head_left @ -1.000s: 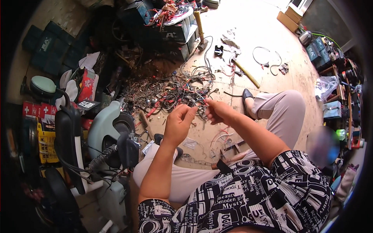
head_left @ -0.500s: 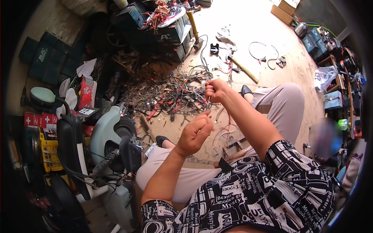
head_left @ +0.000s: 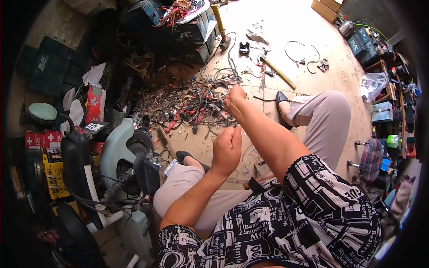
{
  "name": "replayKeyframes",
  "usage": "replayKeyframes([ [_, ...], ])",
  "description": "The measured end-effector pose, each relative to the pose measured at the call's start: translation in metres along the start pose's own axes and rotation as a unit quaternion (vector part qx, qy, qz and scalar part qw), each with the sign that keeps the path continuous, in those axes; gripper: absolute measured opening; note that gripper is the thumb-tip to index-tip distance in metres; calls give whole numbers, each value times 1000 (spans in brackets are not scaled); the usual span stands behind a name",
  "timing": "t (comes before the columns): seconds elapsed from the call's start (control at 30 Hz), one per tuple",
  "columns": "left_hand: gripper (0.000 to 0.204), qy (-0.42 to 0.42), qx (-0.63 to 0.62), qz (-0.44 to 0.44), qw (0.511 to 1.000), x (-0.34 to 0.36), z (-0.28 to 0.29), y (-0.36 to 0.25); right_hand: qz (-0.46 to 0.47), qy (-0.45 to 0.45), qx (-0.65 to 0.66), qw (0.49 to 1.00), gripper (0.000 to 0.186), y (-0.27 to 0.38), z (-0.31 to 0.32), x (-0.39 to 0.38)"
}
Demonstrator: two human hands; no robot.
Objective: The person uses a pair of pliers to strip and cut wires from a large bundle of cables on the floor. They handle the wires by hand and use the pliers to strip the insulation off the ends.
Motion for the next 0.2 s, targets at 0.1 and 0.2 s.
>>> replayKeyframes([
  [0.1, 32, -4, -59, 73, 996, -2, 6, 25, -6, 160, 24, 987, 21, 20, -24, -13],
  [0.2, 29, -71, -190, 88, 975, 8, 26, 39, -48, 317, 60, 945, 23, 61, -50, -41],
])
Point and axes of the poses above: each hand's wrist, its own x-axis towards the middle knuckle, its own z-axis out of the back of the hand, y = z × x, the point moved 8 cm from there along x, towards the middle knuckle, and after that the axes turned 5 degrees about z, right-handed, at the moved point
